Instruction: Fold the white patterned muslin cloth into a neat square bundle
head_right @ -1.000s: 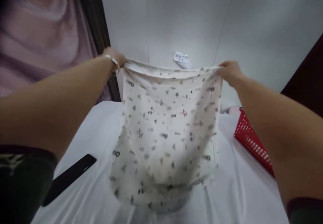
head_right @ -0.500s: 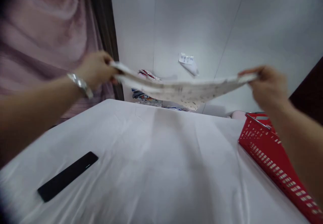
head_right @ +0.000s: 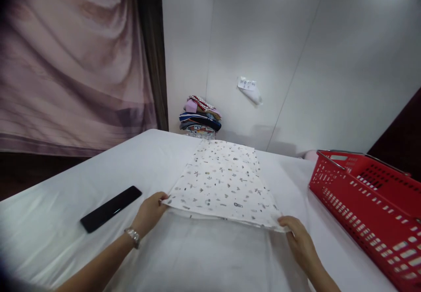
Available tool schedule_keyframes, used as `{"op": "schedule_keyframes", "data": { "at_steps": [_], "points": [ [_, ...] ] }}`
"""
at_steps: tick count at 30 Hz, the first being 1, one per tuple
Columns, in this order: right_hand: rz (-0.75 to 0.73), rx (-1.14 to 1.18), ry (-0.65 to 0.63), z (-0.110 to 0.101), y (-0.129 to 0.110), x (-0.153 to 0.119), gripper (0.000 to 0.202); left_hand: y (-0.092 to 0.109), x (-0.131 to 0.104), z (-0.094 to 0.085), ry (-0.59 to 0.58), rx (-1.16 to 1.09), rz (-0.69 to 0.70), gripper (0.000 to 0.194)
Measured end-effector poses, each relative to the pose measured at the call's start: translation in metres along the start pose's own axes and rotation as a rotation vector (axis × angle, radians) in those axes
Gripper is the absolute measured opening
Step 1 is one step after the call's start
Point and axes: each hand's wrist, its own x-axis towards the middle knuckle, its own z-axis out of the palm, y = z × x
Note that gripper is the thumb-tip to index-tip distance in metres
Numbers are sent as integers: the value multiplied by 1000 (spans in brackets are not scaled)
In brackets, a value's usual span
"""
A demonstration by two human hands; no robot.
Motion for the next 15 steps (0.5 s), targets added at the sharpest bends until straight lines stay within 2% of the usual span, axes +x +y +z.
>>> {"op": "schedule_keyframes", "data": {
  "at_steps": [3, 7, 9, 12, 15],
  "points": [
    [-40, 17, -53, -1, -4, -11, 21, -6, -17, -6, -7, 152, 107, 17],
    [-42, 0, 90, -3, -10, -23, 19, -12, -29, -7, 55, 238, 211, 20],
    [-54, -20, 47, -2, -11, -30, 17, -15, -33, -4, 36, 259, 192, 19],
    [-87, -68, -62, 1, -6, -41, 19, -19, -38, 1, -51, 267, 171, 16],
    [-95, -125, -61, 5, 3, -50, 23, -18, -44, 6, -15, 199, 103, 18]
  ]
}}
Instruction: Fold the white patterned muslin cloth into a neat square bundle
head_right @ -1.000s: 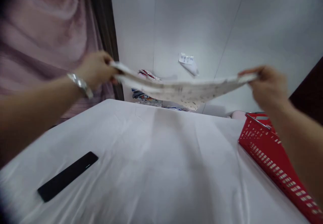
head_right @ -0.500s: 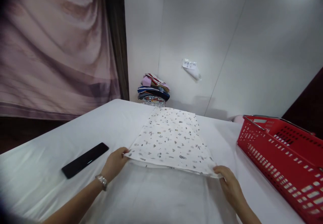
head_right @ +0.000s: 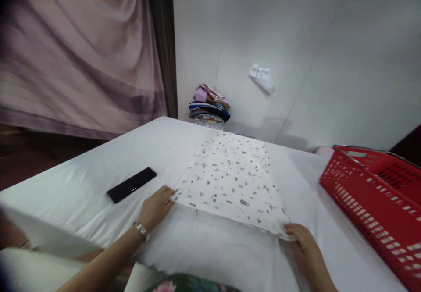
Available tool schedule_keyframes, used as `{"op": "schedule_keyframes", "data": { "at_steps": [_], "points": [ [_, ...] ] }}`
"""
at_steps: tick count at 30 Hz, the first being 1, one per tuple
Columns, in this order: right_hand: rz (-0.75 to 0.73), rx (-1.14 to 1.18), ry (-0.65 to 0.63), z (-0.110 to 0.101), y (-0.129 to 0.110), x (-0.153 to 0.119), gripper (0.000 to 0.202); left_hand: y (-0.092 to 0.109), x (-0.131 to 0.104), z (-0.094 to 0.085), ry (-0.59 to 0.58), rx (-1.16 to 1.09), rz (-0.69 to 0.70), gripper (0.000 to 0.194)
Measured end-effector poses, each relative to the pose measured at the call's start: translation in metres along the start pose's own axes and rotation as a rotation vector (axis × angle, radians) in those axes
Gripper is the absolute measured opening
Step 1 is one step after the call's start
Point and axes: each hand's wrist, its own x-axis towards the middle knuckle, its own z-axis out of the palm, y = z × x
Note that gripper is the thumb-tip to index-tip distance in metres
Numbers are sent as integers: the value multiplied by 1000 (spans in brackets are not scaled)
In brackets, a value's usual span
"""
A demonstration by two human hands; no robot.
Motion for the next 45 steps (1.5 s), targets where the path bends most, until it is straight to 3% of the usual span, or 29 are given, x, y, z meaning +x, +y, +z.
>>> {"op": "schedule_keyframes", "data": {
  "at_steps": [5, 9, 12, 15, 19, 24, 28, 33, 36, 40, 43, 45],
  "points": [
    [-90, -72, -68, 5, 15, -7, 26, 6, -7, 6, -10, -164, -254, 18],
    [-159, -172, -83, 4, 18, -9, 30, 4, -13, 9, 8, -380, -280, 13],
    [-179, -308, -110, 4, 8, -8, 36, 2, -16, 10, 49, -457, -253, 14],
    [-198, -392, -135, 6, -19, 2, 41, 3, -15, 9, 90, -431, -210, 13],
    [-365, -238, -199, 19, -81, 34, 40, 10, -8, 3, 99, -310, -156, 14],
    [-525, -28, -258, 55, -166, 76, 34, 15, -6, 2, 59, -167, -211, 15],
    [-589, 17, -292, 83, -210, 98, 33, 12, -8, 3, 33, -139, -251, 11],
    [-603, 13, -300, 104, -237, 121, 26, 11, -6, 3, 93, -240, -73, 29],
    [-557, 5, -300, 104, -246, 133, 19, 9, -1, 4, 51, -292, 18, 25],
    [-490, 137, -214, 97, -258, 131, 19, 5, 9, 4, -27, -335, 0, 17],
    [-545, 183, -339, 98, -270, 118, 21, 4, 14, 3, -37, -339, -12, 18],
    [-541, 67, -441, 103, -275, 113, 24, 4, 16, 3, -30, -323, -6, 20]
  ]
}}
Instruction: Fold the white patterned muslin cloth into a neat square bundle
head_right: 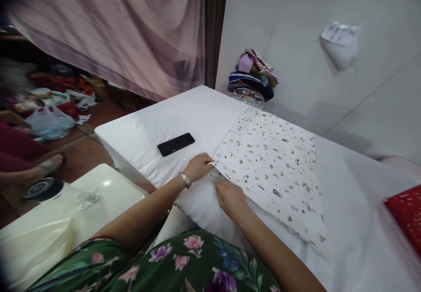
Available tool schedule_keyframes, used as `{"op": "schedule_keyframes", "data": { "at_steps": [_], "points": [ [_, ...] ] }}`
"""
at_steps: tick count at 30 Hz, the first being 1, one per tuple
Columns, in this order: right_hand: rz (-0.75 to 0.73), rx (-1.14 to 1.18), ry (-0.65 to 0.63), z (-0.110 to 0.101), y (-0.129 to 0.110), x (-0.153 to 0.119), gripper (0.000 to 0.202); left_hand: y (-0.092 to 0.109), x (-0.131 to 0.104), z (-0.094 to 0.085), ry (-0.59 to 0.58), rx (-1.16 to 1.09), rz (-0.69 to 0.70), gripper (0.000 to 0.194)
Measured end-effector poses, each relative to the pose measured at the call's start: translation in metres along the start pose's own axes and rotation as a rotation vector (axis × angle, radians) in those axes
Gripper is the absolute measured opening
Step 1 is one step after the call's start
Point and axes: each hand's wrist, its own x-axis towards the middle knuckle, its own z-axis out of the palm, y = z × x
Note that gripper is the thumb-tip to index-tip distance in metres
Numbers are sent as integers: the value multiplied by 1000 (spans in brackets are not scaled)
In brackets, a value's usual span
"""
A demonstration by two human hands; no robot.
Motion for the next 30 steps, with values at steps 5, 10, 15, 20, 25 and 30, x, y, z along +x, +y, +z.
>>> {"op": "schedule_keyframes", "data": {
  "at_steps": [5, 10, 15, 20, 25, 30],
  "points": [
    [261, -255, -20, 1, 6, 5, 33, 0, 2, 1, -32, 14, 7, 22],
    [245, -190, 19, -5, 6, 10, 30, 1, 4, -1, -69, 8, -9, 31],
    [264, -213, 28, 0, 3, 15, 29, 1, 5, -1, -77, 14, 13, 31],
    [146, -219, 33, 9, 1, 23, 32, -2, 7, 0, -72, -35, 29, 27],
    [173, -162, 106, 18, 5, 36, 38, -6, 7, -2, -99, -71, 33, 26],
    [158, -165, 38, 15, 5, 42, 23, -9, 5, -4, -88, -84, 51, 25]
  ]
}}
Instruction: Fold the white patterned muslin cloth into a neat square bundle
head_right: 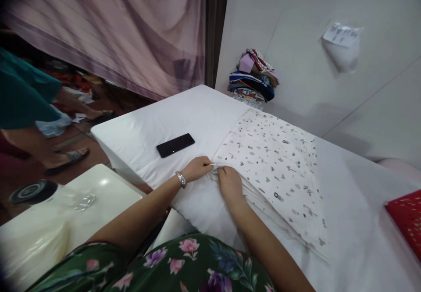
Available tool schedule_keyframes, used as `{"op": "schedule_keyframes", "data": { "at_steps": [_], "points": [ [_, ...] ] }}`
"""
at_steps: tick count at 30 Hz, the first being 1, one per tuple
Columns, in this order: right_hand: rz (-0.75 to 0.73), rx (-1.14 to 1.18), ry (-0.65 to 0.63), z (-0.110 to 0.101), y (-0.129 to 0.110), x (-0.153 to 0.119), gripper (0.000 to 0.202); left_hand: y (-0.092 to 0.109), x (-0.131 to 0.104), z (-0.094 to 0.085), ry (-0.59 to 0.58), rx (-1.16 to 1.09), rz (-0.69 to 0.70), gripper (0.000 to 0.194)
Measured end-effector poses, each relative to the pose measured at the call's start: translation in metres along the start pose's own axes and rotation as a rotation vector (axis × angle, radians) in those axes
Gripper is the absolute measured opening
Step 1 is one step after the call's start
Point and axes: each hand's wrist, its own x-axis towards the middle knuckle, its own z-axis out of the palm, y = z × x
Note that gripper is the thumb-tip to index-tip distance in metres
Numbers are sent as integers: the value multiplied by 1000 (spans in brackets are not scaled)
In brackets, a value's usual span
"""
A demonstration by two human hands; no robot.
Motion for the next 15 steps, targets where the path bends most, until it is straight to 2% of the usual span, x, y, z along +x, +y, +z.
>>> {"op": "schedule_keyframes", "data": {
  "at_steps": [6, 15],
  "points": [
    [-92, 181, 42, -6, -2, -7, 20, -4, -7, -1, -5, -95, -41, 22],
    [-127, -11, -92, 2, -3, 3, 24, -6, -16, -1, 10, -159, -41, 21]
  ]
}}
